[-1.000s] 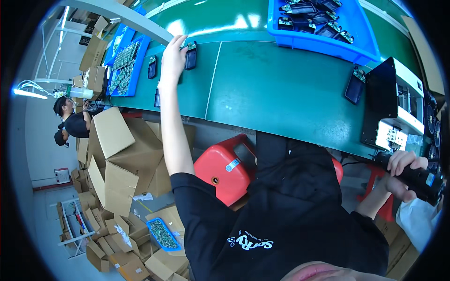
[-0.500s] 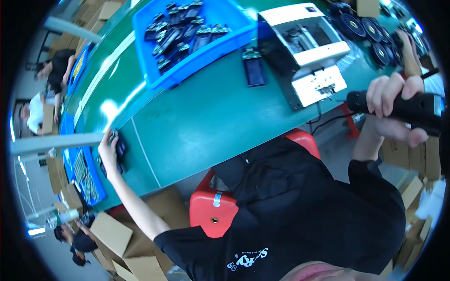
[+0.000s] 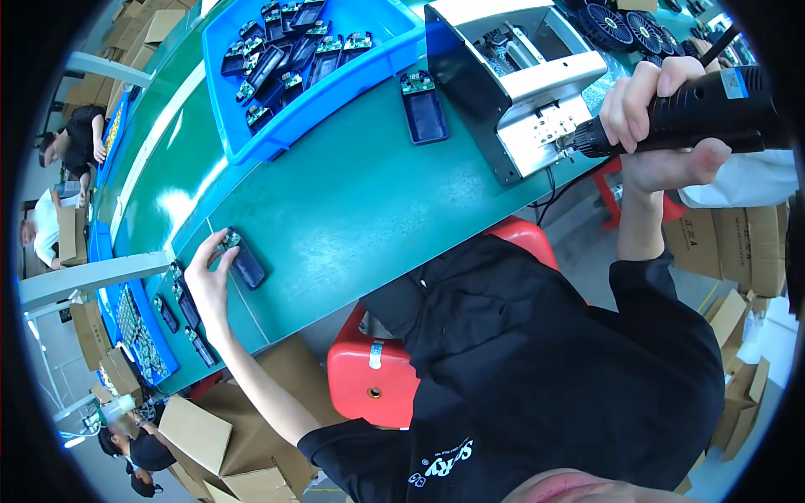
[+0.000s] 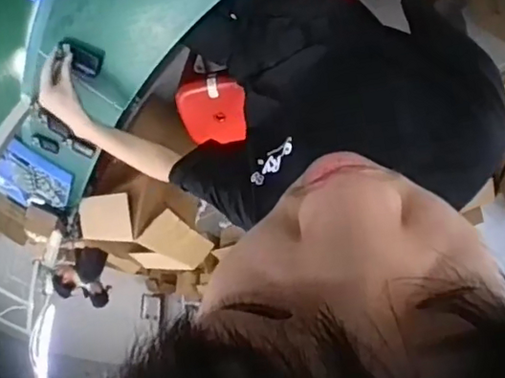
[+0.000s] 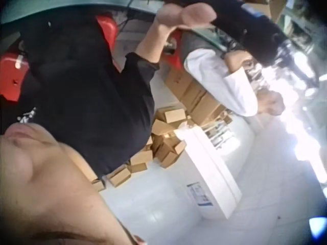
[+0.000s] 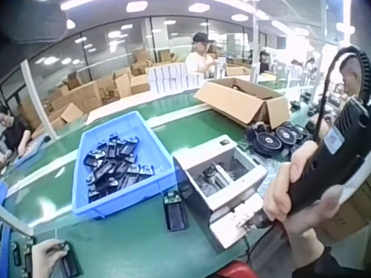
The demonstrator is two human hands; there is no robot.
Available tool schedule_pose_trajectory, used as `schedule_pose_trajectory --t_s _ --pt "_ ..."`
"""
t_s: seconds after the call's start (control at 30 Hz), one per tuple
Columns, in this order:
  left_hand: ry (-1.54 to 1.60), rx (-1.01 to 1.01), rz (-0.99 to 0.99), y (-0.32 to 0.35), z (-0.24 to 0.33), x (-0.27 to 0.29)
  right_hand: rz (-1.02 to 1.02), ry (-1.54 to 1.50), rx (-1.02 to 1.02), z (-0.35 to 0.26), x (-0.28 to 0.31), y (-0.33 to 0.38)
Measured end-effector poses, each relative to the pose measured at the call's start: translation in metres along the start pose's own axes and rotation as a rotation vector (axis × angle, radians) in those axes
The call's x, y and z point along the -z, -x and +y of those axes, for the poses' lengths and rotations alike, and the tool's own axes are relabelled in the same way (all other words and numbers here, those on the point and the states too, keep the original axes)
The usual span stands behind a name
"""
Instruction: The person secures circuit boards into plastic housings using a power screwdriver, repeating the process several times. They then gather the completed assemblies, place them into a plastic bag, and set the bag into a cardboard box.
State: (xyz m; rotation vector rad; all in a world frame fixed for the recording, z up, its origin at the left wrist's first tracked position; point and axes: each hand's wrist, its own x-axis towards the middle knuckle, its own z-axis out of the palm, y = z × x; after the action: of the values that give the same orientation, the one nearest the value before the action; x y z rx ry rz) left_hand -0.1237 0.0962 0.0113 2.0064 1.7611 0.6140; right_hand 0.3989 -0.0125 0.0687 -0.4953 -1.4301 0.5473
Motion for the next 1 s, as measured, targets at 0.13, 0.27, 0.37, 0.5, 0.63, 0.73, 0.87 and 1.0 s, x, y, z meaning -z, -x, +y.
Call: schedule_pose_trajectory --t_s 0.13,0.27,0.37,0.5,0.63,0.73,0.87,1.0 --pt "-0.028 -0.064 -0.014 0.013 0.028 -0.014 0.044 0.017 -0.027 0.001 -0.003 0.002" --pt "0.065 -0.193 -0.034 0.024 0.051 -0.038 -0.010 0.026 -0.061 -0.003 -0.008 0.000" --pt "0.186 -0.310 -0.061 0.033 0.082 -0.065 -0.039 -0.098 -0.111 -0.009 -0.008 0.009" --pt "0.327 -0.415 -0.150 0.048 0.139 -0.117 -0.107 -0.268 -0.089 -0.013 -0.021 0.009" --pt "0.426 -0.474 -0.180 0.061 0.180 -0.149 -0.161 -0.332 -0.040 0.004 -0.059 0.003" --pt "0.511 -0.458 -0.187 0.065 0.185 -0.165 -0.223 -0.360 -0.052 0.020 -0.081 0.007" --pt "0.609 -0.468 -0.176 0.066 0.185 -0.177 -0.329 -0.379 -0.107 0.022 -0.076 0.016" --pt "0.614 -0.466 -0.161 0.067 0.186 -0.175 -0.343 -0.380 -0.129 0.029 -0.088 0.019"
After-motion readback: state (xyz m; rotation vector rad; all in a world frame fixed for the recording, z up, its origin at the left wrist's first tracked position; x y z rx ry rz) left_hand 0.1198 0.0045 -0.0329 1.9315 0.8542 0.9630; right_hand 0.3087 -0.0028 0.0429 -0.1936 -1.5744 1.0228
